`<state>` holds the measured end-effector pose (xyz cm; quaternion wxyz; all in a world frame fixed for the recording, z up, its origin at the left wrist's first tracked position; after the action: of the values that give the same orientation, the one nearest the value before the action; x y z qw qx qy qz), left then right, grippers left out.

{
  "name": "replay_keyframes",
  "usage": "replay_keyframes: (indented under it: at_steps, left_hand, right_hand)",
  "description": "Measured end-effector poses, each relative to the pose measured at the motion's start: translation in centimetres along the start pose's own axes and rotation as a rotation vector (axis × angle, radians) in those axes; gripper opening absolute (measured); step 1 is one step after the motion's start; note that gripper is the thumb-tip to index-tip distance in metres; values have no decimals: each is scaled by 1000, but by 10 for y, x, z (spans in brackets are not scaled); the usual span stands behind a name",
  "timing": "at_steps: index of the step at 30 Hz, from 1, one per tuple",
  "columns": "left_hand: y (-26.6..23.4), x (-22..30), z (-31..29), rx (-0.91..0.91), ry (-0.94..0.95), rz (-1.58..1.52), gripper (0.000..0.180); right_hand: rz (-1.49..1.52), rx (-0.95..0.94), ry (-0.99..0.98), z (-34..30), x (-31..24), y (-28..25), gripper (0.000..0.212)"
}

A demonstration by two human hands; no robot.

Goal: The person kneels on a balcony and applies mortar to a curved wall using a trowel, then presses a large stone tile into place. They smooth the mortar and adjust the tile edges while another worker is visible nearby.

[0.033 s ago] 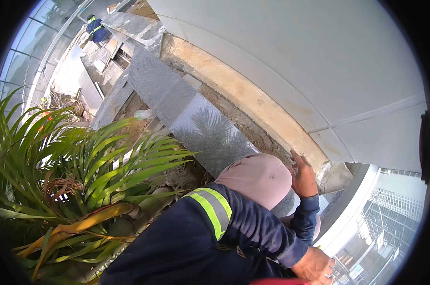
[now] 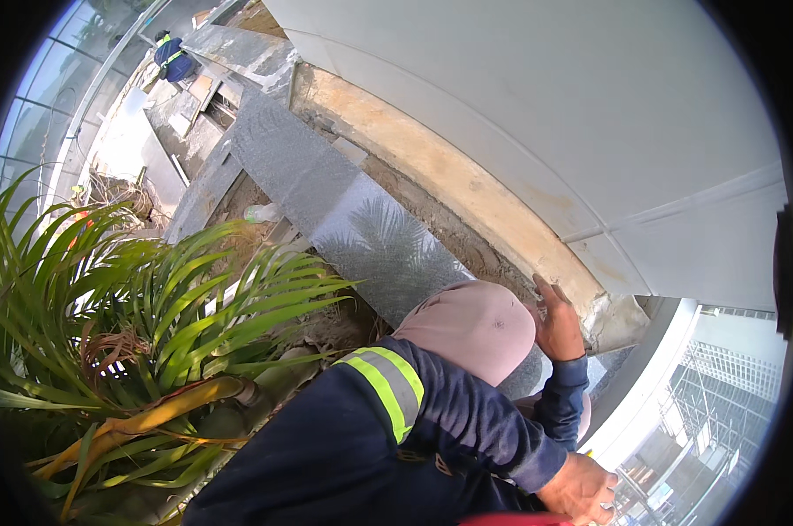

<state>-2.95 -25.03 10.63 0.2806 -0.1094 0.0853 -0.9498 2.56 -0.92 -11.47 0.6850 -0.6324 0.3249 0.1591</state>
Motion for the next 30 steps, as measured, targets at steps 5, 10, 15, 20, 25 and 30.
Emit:
replay_keyframes:
  at_steps: [5,10,15,20,25,30]
  left_hand:
    - [-10,-6,-5,-196,-129,-99,23]
    - [-19,-10,-9,-137,-160,-120,26]
    - [-15,-20,-13,-166,-191,-80,25]
    - [-8,-48,-22,-154,-413,-156,27]
    - [30,-66,-37,-209,-381,53,24]
    - [-2,-91,-32,26,-555,-53,27]
  right_hand:
    - [-21,-24,38,-1,2,-5,61]
    - [-7,-16,45,4,5,-8,62]
    - [30,-12,58,7,0,-15,61]
    - [72,-46,22,-3,1,-8,61]
    - [40,-115,50,-13,49,1,65]
    - [112,-256,85,11,86,52,62]
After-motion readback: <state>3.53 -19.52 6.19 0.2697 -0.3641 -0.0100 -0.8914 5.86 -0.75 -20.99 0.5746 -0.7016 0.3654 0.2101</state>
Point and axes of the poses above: each hand's wrist, its own z-axis towards the middle knuckle, its own y-axis out of the palm, x = y × z, the point moved 10 cm from there along z, towards the middle knuckle, and after that the axes turned 7 degrees about x, right-handed, at the moved point
